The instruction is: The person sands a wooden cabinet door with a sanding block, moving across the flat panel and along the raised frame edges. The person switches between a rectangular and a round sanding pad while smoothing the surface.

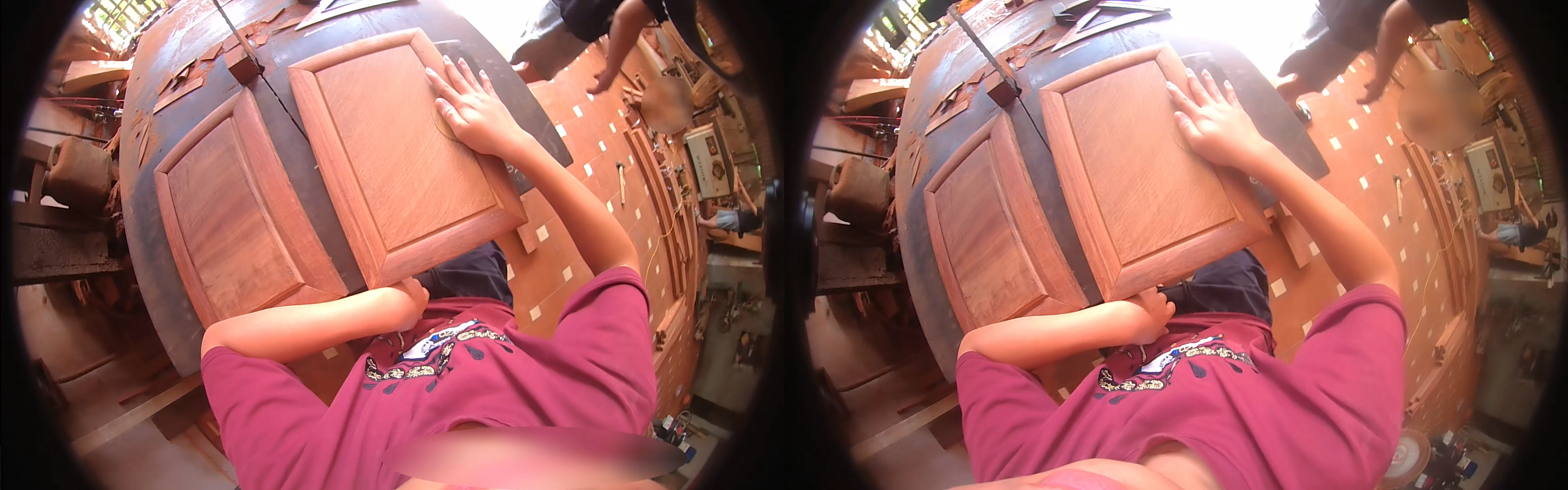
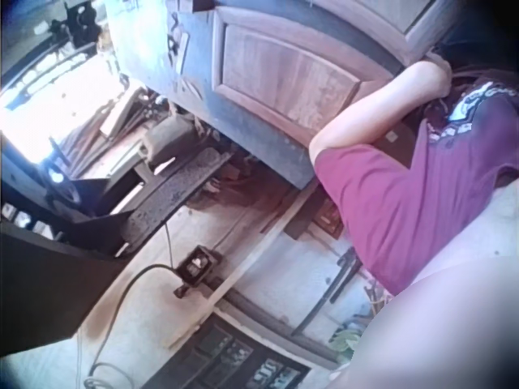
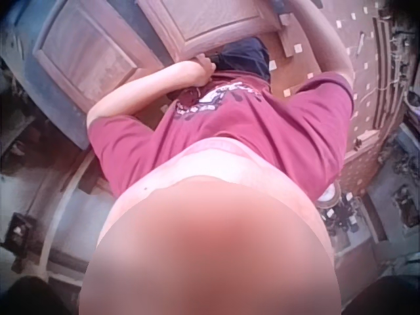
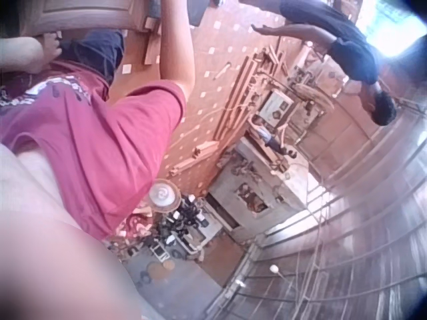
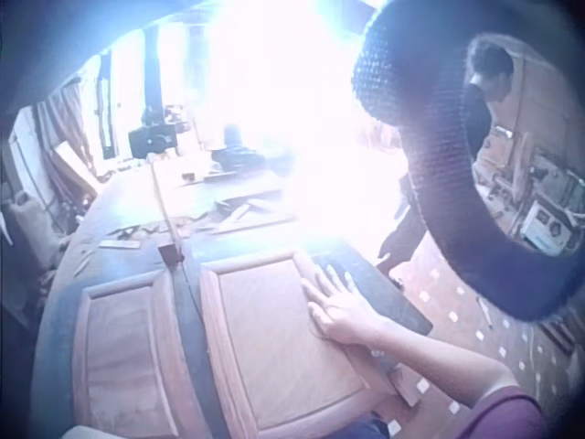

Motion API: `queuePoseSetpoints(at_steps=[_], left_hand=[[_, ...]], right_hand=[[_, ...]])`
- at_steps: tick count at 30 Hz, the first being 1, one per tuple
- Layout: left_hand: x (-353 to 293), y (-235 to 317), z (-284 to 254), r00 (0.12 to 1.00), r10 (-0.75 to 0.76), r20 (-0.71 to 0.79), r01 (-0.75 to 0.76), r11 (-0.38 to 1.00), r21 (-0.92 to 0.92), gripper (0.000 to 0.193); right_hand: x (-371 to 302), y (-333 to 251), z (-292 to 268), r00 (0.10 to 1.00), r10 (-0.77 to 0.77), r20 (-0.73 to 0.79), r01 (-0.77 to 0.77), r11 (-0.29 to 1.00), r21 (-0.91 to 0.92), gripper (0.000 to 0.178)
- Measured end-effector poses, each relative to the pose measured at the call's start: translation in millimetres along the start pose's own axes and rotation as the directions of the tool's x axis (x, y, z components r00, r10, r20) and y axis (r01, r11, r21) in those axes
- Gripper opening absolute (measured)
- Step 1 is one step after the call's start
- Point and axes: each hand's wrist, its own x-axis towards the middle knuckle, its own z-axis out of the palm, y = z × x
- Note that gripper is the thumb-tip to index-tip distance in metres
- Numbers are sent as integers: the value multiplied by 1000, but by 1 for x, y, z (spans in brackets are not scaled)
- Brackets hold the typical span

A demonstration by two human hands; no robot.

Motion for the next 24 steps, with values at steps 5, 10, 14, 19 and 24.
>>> queuePoseSetpoints(at_steps=[5, 10, 14, 19, 24], left_hand=[[1, 0, 4, 998, 59, -5, -59, 998, 23, 52], [2, -3, 22, 988, 82, -129, -75, 996, 55, 59], [-8, -18, 11, 990, 91, -112, -87, 995, 38, 72], [-20, -7, -12, 987, 111, -115, -105, 993, 59, 49], [-22, -8, -11, 987, 100, -129, -96, 995, 39, 48]], right_hand=[[71, 18, 12, 998, 68, 7, -68, 998, -18, 58], [152, 37, 20, 972, 234, -13, -230, 964, 131, 59], [173, 7, 19, 963, 268, 30, -266, 925, 271, 63], [138, 16, 8, 958, 267, 107, -286, 916, 280, 65], [130, 7, 8, 955, 265, 134, -293, 910, 294, 65]])
